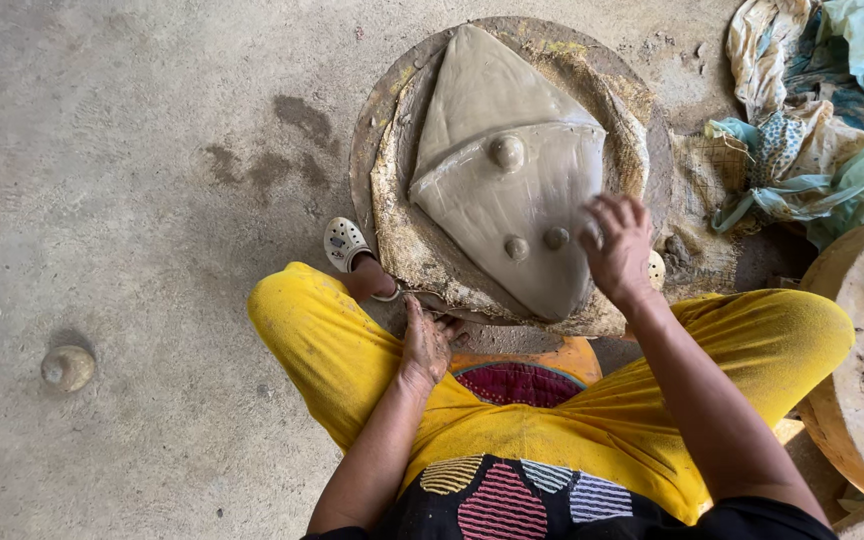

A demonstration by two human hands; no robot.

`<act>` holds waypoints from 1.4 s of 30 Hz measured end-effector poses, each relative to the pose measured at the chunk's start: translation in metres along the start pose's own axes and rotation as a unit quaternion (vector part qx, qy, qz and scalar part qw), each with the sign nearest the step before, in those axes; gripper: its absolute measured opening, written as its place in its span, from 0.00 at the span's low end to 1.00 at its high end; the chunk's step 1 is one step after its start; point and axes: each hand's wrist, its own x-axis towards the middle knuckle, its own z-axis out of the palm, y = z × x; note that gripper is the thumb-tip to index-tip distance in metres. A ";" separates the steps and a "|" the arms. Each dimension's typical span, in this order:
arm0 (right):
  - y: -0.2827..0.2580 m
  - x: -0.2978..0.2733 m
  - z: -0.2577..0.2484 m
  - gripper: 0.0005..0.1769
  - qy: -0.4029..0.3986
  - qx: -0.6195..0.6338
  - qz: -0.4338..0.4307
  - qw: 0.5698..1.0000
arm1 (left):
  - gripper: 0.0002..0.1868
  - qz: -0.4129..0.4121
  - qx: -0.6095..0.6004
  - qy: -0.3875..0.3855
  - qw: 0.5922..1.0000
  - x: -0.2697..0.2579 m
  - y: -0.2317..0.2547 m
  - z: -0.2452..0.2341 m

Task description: The person shapes a piece of clay by hand, smoothing the surface and attaching small clay balls.

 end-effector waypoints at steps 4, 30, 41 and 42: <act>-0.017 -0.014 -0.016 0.23 -0.041 -0.129 -0.111 0.985 | 0.69 0.007 0.005 0.030 1.000 0.013 -0.001 -0.004; -0.045 -0.019 -0.009 0.35 -0.199 -0.243 -0.212 0.925 | 0.66 0.042 0.145 0.119 0.981 -0.004 0.019 0.019; -0.047 -0.065 0.039 0.58 -0.155 -0.128 -0.080 0.976 | 0.65 0.071 0.135 0.106 0.983 0.005 0.014 0.010; -0.049 -0.069 0.042 0.58 -0.159 -0.120 -0.070 0.978 | 0.65 0.068 0.134 0.108 0.983 0.006 0.013 0.010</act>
